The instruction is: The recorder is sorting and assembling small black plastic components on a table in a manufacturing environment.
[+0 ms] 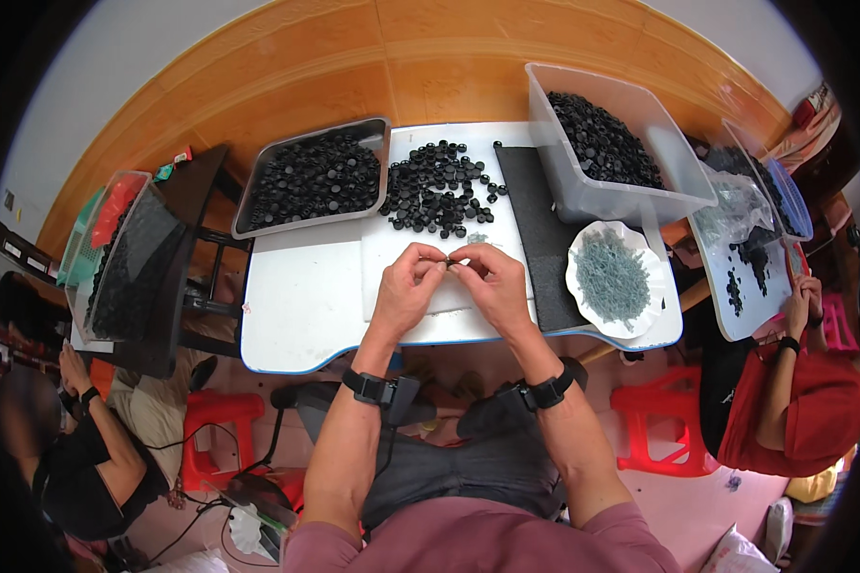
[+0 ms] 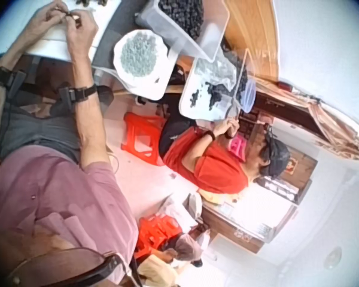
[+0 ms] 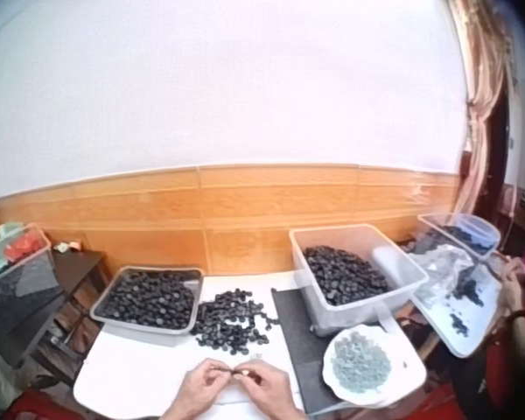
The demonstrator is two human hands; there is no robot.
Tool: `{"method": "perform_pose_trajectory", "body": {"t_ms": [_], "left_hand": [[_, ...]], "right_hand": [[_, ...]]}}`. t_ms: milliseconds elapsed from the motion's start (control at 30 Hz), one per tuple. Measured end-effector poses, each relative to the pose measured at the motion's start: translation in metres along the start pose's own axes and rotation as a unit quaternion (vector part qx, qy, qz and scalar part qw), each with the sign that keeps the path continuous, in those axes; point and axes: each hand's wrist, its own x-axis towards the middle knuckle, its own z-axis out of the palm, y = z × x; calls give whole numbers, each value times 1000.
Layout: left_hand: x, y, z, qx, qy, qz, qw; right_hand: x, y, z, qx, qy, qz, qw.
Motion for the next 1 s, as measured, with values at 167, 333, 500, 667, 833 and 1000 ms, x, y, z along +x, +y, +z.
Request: {"method": "perform_pose_trajectory", "body": {"t_ms": [167, 333, 500, 667, 833, 1000], "left_hand": [[2, 2, 6, 9, 31, 69, 997], [24, -2, 2, 216, 186, 63, 957], [43, -1, -3, 318, 177, 129, 922], [48, 2, -9, 339, 119, 61, 931], [33, 10, -12, 343, 95, 73, 932], [17, 12, -13, 335, 82, 61, 937]], "right_hand": [[1, 1, 1, 1, 54, -39, 998], [3, -4, 1, -9, 96, -19, 995], [3, -3, 1, -23, 113, -24, 993], [4, -3, 1, -19, 116, -32, 993], [4, -2, -1, -23, 115, -40, 992], [4, -2, 1, -29, 105, -43, 993]]}}
